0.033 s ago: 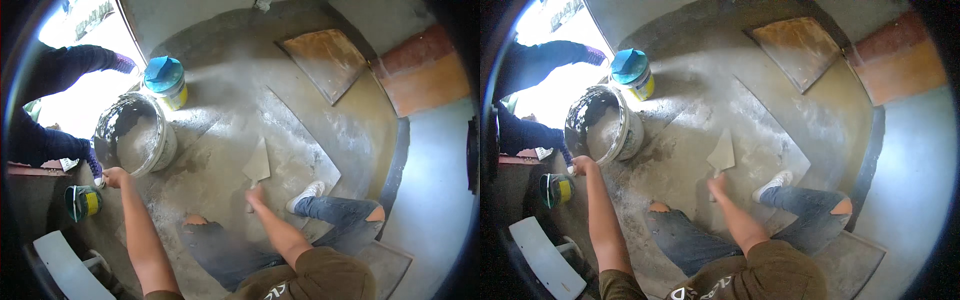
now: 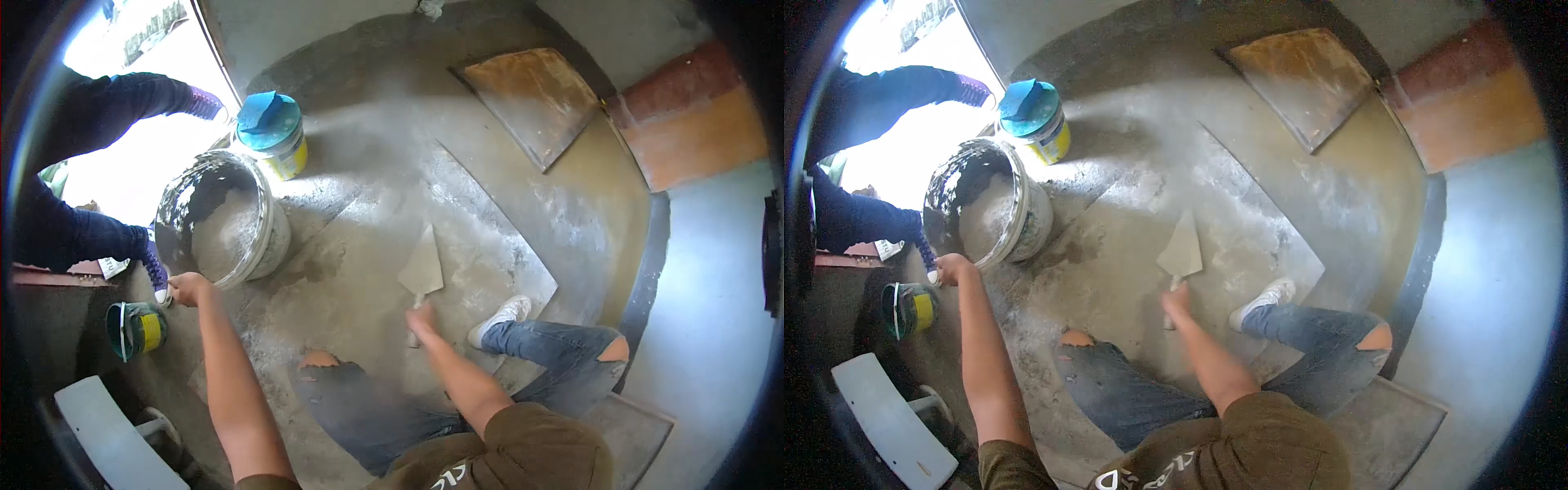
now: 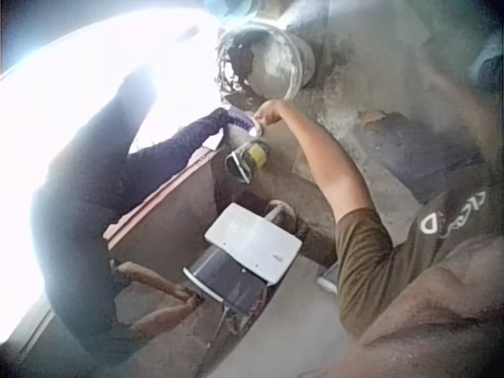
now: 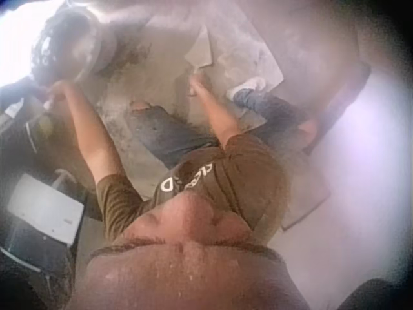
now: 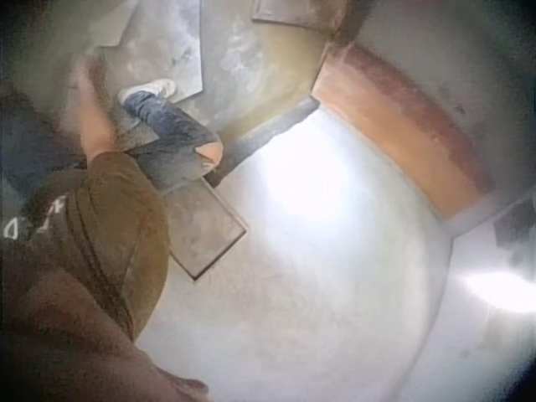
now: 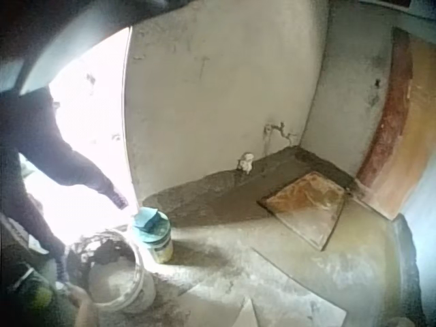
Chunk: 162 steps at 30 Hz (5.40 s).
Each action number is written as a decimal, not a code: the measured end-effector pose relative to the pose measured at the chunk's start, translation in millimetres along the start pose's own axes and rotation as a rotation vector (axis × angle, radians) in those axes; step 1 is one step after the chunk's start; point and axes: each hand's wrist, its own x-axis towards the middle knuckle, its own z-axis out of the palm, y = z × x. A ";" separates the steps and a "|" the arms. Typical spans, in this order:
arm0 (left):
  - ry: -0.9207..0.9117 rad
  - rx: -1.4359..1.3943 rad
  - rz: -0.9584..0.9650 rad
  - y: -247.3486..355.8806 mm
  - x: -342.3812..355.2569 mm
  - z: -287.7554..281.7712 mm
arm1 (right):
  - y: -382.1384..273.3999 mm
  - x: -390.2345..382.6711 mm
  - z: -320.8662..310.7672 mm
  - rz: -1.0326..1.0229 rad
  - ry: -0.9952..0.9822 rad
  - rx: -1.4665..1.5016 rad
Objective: The person applies mortar to the floor using a trowel, taking mortar from a bucket and spreading it onto a flat surface.
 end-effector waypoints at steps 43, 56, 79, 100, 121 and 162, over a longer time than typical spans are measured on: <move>0.012 0.165 0.142 -36.8 64.8 6.5 | -174.6 212.7 -133.3 -0.447 0.083 -0.554; -0.003 0.285 0.107 -27.4 28.3 23.9 | -198.9 191.7 -109.5 -0.827 -0.139 -0.923; 0.050 0.088 -0.025 -3.6 9.2 2.4 | 108.5 16.1 -91.5 0.031 0.229 -0.217; -0.027 0.405 0.205 -30.1 51.6 9.9 | -23.2 -8.2 54.8 -0.137 0.049 -0.008; -0.001 -0.009 -0.042 14.8 -10.3 -13.3 | -244.0 -89.8 -101.4 -0.441 -0.607 0.281; 0.022 -0.039 -0.032 3.7 -3.3 -8.8 | -99.9 104.0 -85.0 -0.617 -0.099 -0.826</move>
